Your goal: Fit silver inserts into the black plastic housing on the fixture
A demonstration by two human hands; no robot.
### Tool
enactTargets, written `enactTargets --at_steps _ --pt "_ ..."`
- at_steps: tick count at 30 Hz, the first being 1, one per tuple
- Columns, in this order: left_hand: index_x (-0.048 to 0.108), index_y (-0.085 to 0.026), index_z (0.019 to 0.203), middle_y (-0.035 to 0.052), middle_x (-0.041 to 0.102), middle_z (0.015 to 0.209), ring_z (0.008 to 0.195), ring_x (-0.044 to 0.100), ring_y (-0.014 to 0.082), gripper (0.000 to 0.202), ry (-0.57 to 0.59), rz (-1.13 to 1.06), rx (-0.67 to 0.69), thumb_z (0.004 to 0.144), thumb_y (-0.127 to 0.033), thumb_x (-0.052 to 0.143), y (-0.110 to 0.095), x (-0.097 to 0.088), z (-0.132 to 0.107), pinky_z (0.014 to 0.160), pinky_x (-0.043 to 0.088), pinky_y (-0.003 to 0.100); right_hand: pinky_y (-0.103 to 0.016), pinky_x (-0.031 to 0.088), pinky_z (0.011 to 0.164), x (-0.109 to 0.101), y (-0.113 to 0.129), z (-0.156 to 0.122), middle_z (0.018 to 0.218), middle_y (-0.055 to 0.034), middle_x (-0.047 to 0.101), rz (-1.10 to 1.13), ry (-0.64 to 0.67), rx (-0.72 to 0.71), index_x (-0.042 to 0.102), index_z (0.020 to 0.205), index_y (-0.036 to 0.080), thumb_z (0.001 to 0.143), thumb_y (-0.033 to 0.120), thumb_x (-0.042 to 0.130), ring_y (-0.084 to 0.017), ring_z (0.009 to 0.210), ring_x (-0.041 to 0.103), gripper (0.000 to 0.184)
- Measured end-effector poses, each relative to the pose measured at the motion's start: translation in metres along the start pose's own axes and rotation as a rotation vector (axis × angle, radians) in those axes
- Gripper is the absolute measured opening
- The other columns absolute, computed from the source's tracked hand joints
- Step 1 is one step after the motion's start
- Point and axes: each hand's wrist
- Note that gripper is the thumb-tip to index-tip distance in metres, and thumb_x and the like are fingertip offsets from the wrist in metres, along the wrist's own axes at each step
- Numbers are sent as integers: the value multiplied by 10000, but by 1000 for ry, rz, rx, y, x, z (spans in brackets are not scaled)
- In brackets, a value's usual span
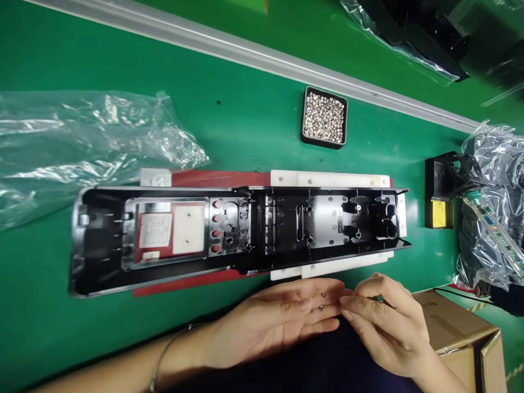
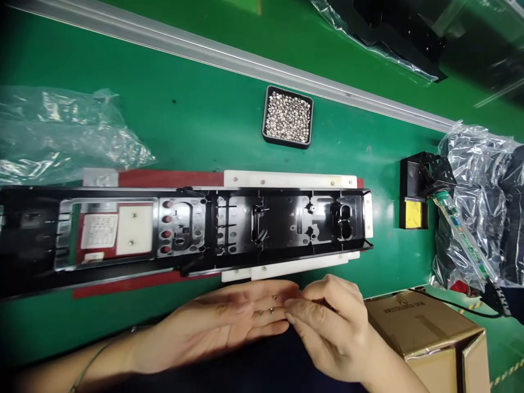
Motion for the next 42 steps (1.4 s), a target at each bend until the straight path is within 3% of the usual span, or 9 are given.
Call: enactTargets --at_steps 6,11,16,21,26,32,42 --pt "486 -179 1336 88 511 1376 1345 371 251 408 78 -5 49 941 -279 468 4 0 2 1156 237 416 -252 371 696 8 -2 0 969 -101 440 11 33 -27 553 1150 66 1174 147 413 -177 814 476 164" --pt "344 -234 1421 57 330 1509 1415 223 261 481 103 122 59 959 -324 441 5 -3 -1 1186 142 461 -254 348 683 11 -4 1 989 -100 441 -15 66 -12 551 1158 67 1190 176 355 -191 825 465 227" --pt "202 -308 1458 28 178 1568 1435 150 262 545 127 304 27 966 -334 436 -4 -1 -6 1184 147 474 -246 322 672 9 -3 8 949 -96 448 7 125 12 566 1077 49 1203 219 364 -181 782 448 292" --pt "108 -302 1472 45 126 1577 1439 102 302 621 197 312 2 956 -377 446 -17 7 -1 1168 141 511 -254 320 667 4 -1 18 924 -90 449 -7 202 4 563 988 35 1217 246 302 -169 768 436 406" --pt "129 -302 1470 40 139 1575 1440 78 306 614 232 272 20 952 -367 453 -24 11 3 1161 132 510 -265 350 708 -3 1 24 933 -94 442 -28 208 -15 540 924 27 1216 238 275 -181 818 457 447" --pt "223 -343 1448 41 260 1540 1425 187 261 558 126 279 -50 948 -372 468 -10 -6 -8 1163 128 480 -261 352 723 -21 -8 26 976 -109 455 -228 -36 -36 551 1120 64 1119 73 516 -184 784 465 36" --pt "375 -398 1367 -17 403 1465 1383 307 250 449 17 230 -56 940 -349 506 -13 0 -8 1128 220 452 -251 364 716 -32 -17 47 980 -73 465 -257 -6 15 586 1057 70 1053 26 494 -171 797 467 102"
Point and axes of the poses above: each hand's wrist, its own z-axis towards the middle knuckle, its own x-axis out of the palm, y = z × x
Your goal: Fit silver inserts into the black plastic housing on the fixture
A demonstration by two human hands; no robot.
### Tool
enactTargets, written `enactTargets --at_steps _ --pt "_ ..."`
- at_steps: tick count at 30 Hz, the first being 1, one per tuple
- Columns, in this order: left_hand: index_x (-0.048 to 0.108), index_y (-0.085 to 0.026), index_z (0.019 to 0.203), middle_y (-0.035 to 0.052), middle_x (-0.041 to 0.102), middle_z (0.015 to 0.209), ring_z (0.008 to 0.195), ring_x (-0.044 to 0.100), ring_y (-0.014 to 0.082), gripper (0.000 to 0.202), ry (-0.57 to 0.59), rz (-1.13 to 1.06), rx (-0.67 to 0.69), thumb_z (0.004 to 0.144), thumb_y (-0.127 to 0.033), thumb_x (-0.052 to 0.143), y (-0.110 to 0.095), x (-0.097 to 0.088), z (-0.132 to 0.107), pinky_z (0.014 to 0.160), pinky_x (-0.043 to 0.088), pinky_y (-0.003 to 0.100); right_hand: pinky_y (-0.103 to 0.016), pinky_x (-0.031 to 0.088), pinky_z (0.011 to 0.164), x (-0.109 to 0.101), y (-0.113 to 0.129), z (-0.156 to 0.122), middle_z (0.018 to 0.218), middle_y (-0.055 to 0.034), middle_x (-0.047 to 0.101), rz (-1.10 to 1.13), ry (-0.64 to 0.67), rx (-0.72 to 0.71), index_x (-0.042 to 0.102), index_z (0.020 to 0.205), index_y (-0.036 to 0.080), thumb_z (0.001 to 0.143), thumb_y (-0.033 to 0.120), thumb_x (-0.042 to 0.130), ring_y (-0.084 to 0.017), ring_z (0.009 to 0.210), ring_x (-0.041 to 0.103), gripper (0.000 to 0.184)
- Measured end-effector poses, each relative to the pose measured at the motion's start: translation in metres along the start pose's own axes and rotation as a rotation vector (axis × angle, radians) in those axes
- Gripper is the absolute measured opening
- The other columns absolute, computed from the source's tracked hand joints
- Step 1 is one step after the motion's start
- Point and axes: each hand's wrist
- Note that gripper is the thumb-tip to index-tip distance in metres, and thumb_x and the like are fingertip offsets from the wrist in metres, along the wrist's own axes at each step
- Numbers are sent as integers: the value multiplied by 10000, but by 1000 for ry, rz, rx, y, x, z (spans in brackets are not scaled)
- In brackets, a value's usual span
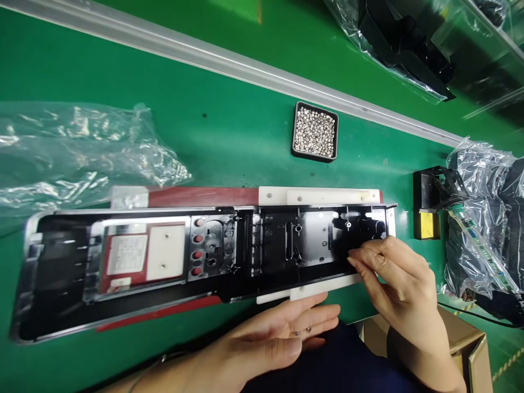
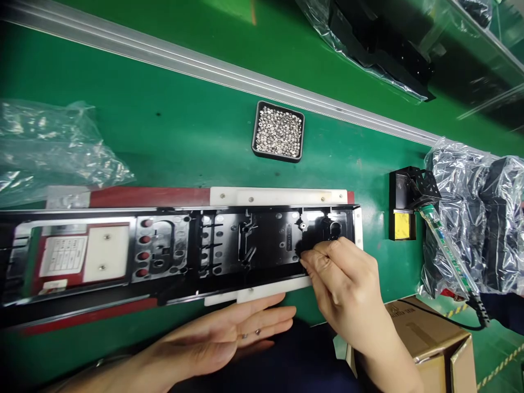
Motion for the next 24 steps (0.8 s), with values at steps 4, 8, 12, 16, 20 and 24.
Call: enactTargets --at_steps 4,8,12,16,20,24 --pt "372 -396 1372 -16 399 1469 1386 302 239 449 7 -11 -7 943 -347 496 4 -3 0 1127 217 441 -254 364 714 0 1 -3 977 -69 468 -27 10 1 582 1032 63 1048 17 492 -173 800 463 103" --pt "365 -375 1387 7 398 1472 1387 300 252 461 30 -17 44 941 -367 482 14 -9 1 1119 219 450 -259 370 713 2 -1 -8 1011 -77 467 -66 -16 -32 589 1081 73 1064 19 489 -181 808 472 116" --pt "368 -360 1390 20 389 1478 1387 298 261 470 32 -9 68 936 -349 490 17 -9 1 1120 214 460 -278 381 739 4 -1 -10 1034 -98 463 -79 -38 -67 570 1144 73 1080 12 470 -204 841 484 133" --pt "372 -342 1392 34 389 1478 1382 310 262 464 21 -5 71 942 -326 481 15 -9 1 1121 225 468 -266 373 733 8 0 -13 1040 -112 463 -131 -87 -114 550 1130 50 1103 18 448 -206 839 492 110" --pt "376 -307 1395 62 388 1476 1378 318 273 476 11 -5 69 934 -306 493 13 -8 3 1117 244 485 -267 360 722 9 -3 -17 1076 -116 454 -233 -61 -124 547 1174 49 1164 92 409 -197 820 480 144" --pt "381 -288 1396 70 379 1479 1384 304 267 483 22 -20 73 929 -292 502 12 -6 5 1132 239 477 -297 366 742 4 -3 -25 1106 -126 442 -261 -31 -155 538 1263 61 1155 68 429 -224 874 487 153"
Point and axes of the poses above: each hand's wrist, its own z-axis towards the middle knuckle, its own x-axis out of the palm, y = z × x
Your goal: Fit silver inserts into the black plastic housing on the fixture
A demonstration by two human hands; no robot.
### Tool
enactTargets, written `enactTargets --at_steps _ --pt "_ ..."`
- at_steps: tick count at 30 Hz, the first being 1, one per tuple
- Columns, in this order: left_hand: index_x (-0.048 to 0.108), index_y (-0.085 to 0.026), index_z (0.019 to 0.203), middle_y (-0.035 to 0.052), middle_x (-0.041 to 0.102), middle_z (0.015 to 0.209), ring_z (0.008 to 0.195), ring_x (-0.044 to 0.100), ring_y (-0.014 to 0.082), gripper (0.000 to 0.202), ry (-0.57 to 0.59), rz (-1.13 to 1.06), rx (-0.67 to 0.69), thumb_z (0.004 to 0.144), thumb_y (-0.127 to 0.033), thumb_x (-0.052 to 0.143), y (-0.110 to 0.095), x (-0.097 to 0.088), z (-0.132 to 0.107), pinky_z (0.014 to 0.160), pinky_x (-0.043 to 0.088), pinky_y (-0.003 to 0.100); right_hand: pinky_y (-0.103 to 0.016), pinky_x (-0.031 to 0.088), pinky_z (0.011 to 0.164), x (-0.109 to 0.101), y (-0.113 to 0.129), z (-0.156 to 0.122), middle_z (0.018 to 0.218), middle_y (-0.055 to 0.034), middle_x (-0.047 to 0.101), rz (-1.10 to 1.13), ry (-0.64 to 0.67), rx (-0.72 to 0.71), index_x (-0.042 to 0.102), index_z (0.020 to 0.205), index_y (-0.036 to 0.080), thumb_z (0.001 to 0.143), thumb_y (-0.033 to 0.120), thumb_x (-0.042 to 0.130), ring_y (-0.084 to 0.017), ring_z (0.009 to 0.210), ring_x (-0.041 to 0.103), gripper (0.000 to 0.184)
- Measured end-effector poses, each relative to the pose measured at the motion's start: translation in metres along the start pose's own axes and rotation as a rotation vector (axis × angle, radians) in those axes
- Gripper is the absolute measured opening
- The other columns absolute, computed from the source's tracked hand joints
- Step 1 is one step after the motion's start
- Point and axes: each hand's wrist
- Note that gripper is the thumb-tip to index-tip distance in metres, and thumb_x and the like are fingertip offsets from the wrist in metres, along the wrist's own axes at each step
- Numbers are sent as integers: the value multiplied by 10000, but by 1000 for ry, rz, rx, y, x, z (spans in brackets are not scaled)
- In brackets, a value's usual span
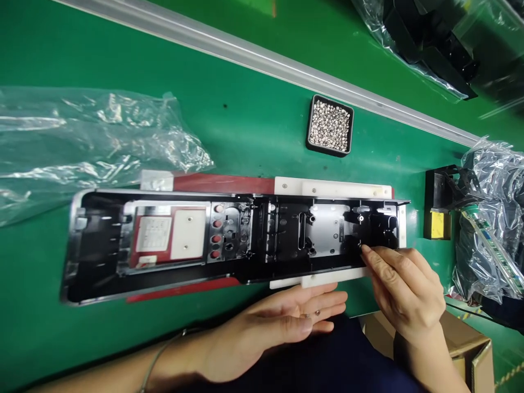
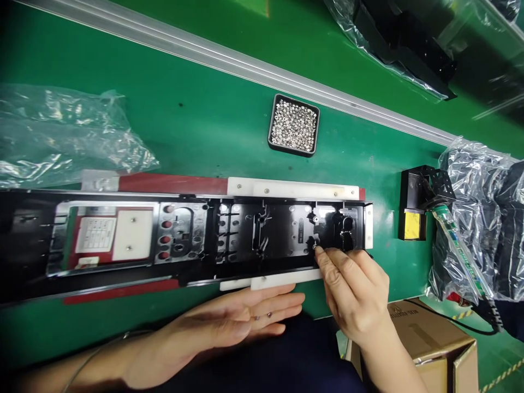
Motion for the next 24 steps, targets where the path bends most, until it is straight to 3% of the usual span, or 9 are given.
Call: enactTargets --at_steps 4,10,16,24 --pt "415 -268 1378 56 388 1476 1388 297 254 460 13 -51 48 927 -220 490 1 2 1 1149 238 460 -297 372 723 -1 12 -13 1068 -140 455 130 -30 7 560 1286 71 1132 46 507 -227 870 505 165" --pt "434 -207 1370 59 432 1449 1385 302 232 452 70 -127 149 922 -148 463 4 7 5 1174 188 418 -251 329 655 23 29 -26 1034 -95 466 474 129 14 543 1270 109 1179 126 417 -183 785 483 156" --pt "473 -222 1344 45 475 1418 1379 313 205 443 45 -120 181 908 -146 473 11 6 7 1158 196 362 -247 345 702 30 36 -21 1010 -83 460 533 133 49 568 1153 83 1199 182 399 -189 856 475 202" --pt "365 -178 1412 103 426 1441 1362 332 280 538 121 18 118 887 -178 483 0 16 11 1143 218 469 -239 292 619 25 42 -16 869 -86 430 466 300 127 565 911 32 1229 333 261 -161 739 412 533"
Point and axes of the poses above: each hand's wrist, its own z-axis towards the middle knuckle, its own x-axis out of the palm, y = z × x
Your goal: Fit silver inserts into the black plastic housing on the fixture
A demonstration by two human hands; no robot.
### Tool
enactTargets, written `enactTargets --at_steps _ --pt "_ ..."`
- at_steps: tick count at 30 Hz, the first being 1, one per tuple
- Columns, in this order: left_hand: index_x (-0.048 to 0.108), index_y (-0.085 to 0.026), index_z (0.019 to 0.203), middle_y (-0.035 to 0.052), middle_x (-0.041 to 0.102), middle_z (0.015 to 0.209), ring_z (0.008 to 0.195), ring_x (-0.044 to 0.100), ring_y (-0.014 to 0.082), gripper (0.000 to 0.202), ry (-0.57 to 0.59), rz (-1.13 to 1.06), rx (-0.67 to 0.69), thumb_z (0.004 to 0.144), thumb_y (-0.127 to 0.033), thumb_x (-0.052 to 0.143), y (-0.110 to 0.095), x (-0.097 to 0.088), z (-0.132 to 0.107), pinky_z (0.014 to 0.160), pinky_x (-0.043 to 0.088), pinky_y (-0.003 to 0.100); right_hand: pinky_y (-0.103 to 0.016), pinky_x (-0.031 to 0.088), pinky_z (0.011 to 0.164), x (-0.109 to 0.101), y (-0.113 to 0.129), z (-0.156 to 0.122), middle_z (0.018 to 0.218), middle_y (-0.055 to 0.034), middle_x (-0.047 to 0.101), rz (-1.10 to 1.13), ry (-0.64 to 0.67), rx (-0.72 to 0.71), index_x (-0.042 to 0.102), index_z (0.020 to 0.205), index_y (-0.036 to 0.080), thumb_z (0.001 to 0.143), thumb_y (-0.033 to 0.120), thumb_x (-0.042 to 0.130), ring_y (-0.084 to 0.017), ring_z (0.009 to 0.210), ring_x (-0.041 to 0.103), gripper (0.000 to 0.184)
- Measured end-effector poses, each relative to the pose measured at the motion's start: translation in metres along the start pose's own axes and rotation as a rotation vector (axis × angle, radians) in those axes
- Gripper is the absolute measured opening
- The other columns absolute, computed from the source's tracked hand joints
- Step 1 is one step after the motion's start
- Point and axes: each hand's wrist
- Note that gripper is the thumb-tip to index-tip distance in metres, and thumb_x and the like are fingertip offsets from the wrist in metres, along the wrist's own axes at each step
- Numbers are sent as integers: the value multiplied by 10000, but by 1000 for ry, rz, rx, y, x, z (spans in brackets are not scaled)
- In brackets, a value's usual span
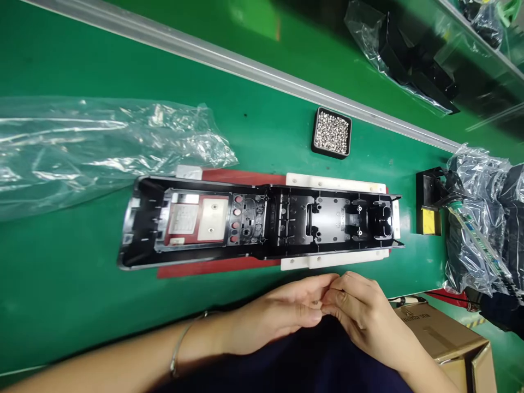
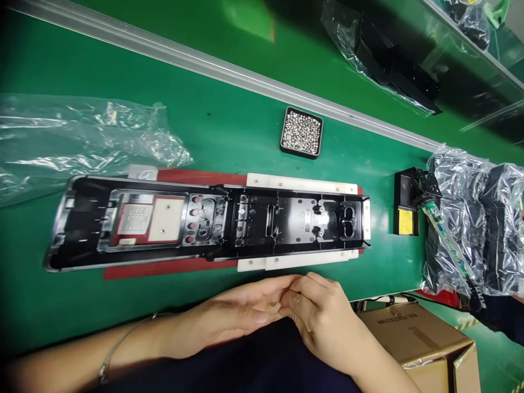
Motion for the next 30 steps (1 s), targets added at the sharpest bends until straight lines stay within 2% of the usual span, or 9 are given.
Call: enactTargets --at_steps 5,9,13,16,19,21,24,27,30 --pt "407 -201 1391 85 506 1374 1335 377 261 516 -55 -44 21 883 -154 486 2 -3 -3 1157 189 472 -269 331 665 -4 2 6 884 -105 431 -111 54 -62 569 938 15 1219 270 144 -185 770 428 570" --pt "429 -191 1378 87 516 1363 1337 375 260 525 -63 -93 44 859 -122 472 0 -3 -3 1156 188 467 -295 377 731 -10 2 18 902 -103 442 -128 116 -98 562 938 16 1217 260 155 -200 819 455 550" --pt "410 -186 1389 99 501 1373 1327 386 281 535 -43 -70 51 859 -132 458 -7 0 -1 1119 256 482 -287 401 722 -16 5 26 932 -101 447 -114 163 -95 590 976 21 1221 283 157 -195 838 474 562" --pt "441 -202 1371 78 525 1354 1312 411 258 513 -36 -84 58 865 -116 434 -11 3 -1 1122 257 447 -274 419 725 -21 10 27 961 -112 446 -141 96 -129 601 960 13 1214 246 137 -198 881 485 578" --pt "483 -210 1341 66 558 1324 1294 437 252 499 -57 -91 51 852 -115 450 -9 1 -4 1137 235 448 -268 434 826 -25 10 26 1068 -125 426 -139 -26 -165 576 1089 35 1208 204 231 -215 1007 459 403" --pt "518 -225 1311 53 549 1341 1316 413 254 478 -95 -81 31 845 -127 473 -5 -3 -6 1146 218 455 -271 430 813 -25 6 29 1073 -114 428 -102 -77 -155 539 1152 70 1198 174 309 -204 953 478 257" --pt "542 -269 1286 30 527 1370 1345 375 252 468 -141 -92 11 838 -136 506 1 -10 -9 1148 212 455 -276 412 778 -23 -1 39 1036 -103 444 -56 -144 -146 517 1147 76 1152 97 378 -189 867 491 141" --pt "533 -279 1291 31 520 1377 1346 376 255 483 -142 -94 16 832 -129 520 3 -13 -10 1144 223 456 -291 408 802 -21 -5 53 1048 -106 445 -47 -210 -194 516 1132 59 1084 13 409 -196 888 489 126" --pt "506 -274 1314 32 503 1392 1351 368 256 505 -139 -85 16 830 -129 525 3 -13 -9 1145 228 457 -293 407 797 -20 -6 63 1041 -103 450 -30 -219 -215 514 1093 50 1035 -27 412 -198 881 486 140"
Point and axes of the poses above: each hand's wrist, its own z-axis towards the middle knuckle, its own x-axis out of the palm, y = z × x
